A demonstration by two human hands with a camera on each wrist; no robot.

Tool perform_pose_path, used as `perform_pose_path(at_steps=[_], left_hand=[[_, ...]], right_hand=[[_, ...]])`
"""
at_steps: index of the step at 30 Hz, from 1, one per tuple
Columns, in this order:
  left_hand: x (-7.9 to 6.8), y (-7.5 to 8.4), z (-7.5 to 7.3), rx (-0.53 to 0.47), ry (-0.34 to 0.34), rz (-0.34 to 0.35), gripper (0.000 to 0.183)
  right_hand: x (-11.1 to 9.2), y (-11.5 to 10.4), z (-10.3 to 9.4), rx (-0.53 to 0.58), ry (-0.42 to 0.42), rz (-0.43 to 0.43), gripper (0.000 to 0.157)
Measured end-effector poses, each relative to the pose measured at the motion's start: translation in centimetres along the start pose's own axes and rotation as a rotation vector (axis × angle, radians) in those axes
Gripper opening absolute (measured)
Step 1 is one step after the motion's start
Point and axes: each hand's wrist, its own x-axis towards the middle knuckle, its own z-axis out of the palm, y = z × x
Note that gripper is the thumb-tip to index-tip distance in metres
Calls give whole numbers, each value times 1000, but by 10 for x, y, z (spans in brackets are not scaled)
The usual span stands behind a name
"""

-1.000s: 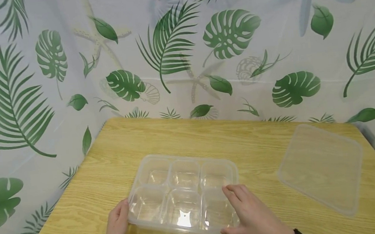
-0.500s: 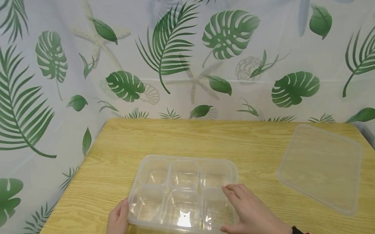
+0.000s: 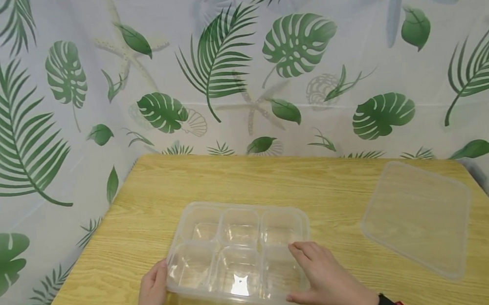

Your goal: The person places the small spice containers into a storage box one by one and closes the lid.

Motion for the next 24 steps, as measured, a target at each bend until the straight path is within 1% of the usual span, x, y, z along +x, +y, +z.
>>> perform_pose_path(at_steps=[7, 13, 17, 20, 24], left_hand=[[0, 0, 0, -1, -7, -9, 33], [0, 0, 0, 7, 5, -24, 33], [0, 0, 0, 6, 3, -15, 33], [0, 0, 0, 2, -1, -10, 33], [-1, 1, -1, 1, -3, -12, 33]], right_hand=[[1, 0, 0, 15, -12, 11, 85], [1, -1, 0, 19, -5, 7, 85], [1, -2, -1, 25, -29, 14, 84], [1, -3, -1, 22, -35, 6, 84], [0, -3, 0, 0, -16, -12, 84]])
